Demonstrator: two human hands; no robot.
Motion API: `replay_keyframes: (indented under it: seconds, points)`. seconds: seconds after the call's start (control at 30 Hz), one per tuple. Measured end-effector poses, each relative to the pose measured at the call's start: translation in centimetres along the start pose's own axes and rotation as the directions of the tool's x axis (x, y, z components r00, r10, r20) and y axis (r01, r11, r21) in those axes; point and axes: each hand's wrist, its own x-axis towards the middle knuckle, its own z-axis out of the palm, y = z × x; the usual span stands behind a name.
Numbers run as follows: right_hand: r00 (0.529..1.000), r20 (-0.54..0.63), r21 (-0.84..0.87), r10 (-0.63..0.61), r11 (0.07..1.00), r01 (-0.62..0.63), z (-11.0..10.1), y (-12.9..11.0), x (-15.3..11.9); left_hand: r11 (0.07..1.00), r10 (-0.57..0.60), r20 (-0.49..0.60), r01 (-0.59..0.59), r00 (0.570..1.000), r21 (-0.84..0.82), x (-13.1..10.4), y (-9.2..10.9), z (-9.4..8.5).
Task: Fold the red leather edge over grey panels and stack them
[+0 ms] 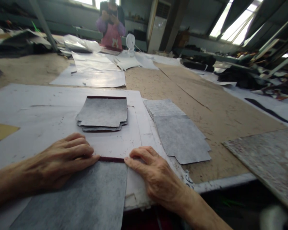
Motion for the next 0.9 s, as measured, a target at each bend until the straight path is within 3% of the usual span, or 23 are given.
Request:
replay_keyframes:
  seconds: [0.1, 0.17, 0.27, 0.4, 0.53, 0.7, 0.9]
  points:
    - [0.965, -0.128, 0.127, 0.229, 0.969, -0.213, -0.6, 0.1, 0.1, 1.000, 0.002, 0.007, -0.002, 1.000, 0.003, -0.1, -0.1, 0.1]
    - [0.929, -0.225, 0.141, 0.295, 0.953, -0.269, -0.5, -0.3, 0.8, 1.000, 0.004, 0.005, -0.004, 1.000, 0.013, -0.2, -0.1, 0.1]
    - [0.943, -0.295, 0.003, 0.153, 0.987, -0.159, 0.9, -1.7, 2.6, 0.999, -0.002, 0.012, 0.002, 1.000, 0.034, -0.1, 0.1, -0.1]
    - [0.981, -0.189, -0.180, -0.051, 0.984, 0.016, 3.6, -4.2, 4.9, 0.999, -0.023, 0.011, 0.023, 1.000, 0.023, 0.1, 0.3, -0.1]
    - [0.991, -0.102, -0.242, -0.083, 0.969, 0.056, 5.0, -5.0, 5.4, 0.996, -0.074, -0.029, 0.072, 0.997, -0.059, -0.3, -0.1, -0.3]
    - [0.990, -0.109, -0.237, -0.094, 0.969, 0.066, 4.9, -4.4, 4.8, 0.939, -0.273, -0.006, 0.265, 0.962, -0.218, -1.9, -0.5, -1.3]
    - [0.978, -0.124, -0.279, -0.170, 0.951, 0.130, 5.0, -4.4, 5.0, 0.955, -0.224, 0.053, 0.230, 0.973, -0.186, -2.7, -0.4, -1.9]
